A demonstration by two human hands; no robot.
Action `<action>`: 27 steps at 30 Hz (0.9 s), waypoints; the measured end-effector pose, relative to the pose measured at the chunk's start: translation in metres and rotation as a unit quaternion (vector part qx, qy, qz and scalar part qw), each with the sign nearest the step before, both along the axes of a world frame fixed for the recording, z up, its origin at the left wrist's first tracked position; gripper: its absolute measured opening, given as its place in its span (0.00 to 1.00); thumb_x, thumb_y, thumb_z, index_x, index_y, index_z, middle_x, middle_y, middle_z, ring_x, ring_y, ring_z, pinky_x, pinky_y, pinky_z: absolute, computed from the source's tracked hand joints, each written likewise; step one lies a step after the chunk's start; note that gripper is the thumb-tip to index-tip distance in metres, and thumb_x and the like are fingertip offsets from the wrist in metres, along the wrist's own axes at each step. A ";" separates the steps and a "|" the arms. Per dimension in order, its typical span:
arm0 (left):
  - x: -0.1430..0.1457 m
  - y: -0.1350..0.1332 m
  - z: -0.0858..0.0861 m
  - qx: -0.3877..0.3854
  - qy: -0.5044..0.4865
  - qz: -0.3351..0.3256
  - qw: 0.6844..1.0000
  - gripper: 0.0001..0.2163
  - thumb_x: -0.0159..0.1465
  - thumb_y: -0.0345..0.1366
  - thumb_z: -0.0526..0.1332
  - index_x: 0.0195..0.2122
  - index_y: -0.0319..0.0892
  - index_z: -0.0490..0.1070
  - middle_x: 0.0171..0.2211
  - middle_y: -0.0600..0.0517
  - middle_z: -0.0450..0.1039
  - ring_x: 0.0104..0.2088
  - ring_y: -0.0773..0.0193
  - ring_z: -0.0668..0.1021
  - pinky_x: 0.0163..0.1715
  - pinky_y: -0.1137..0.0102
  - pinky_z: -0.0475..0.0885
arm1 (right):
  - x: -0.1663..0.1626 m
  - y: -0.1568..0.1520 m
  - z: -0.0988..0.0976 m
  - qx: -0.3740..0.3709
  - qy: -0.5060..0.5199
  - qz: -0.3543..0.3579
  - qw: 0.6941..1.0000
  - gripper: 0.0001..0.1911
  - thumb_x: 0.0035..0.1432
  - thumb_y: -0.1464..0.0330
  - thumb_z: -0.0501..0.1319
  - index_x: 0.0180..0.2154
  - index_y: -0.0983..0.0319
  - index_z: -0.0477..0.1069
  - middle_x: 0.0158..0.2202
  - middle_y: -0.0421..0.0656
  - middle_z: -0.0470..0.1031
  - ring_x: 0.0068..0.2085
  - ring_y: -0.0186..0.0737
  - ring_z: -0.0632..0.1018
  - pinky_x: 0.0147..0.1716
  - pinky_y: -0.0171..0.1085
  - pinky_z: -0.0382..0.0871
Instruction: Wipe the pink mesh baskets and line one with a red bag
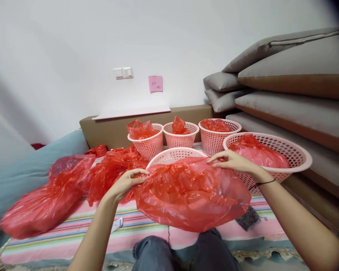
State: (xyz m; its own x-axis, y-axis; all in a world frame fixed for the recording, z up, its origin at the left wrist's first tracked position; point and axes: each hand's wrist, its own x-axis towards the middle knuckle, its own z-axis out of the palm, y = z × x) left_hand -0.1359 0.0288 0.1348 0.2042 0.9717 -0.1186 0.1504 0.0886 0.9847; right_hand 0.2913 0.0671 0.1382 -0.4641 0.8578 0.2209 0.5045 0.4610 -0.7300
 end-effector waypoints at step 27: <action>-0.022 0.082 0.012 0.250 0.152 0.144 0.945 0.11 0.48 0.41 0.69 0.30 0.41 0.81 0.37 0.45 0.80 0.41 0.52 0.78 0.48 0.59 0.71 | -0.008 0.069 -0.001 -0.053 0.025 0.110 0.992 0.28 0.53 0.56 0.67 0.55 0.57 0.75 0.57 0.47 0.76 0.57 0.55 0.76 0.58 0.50 0.70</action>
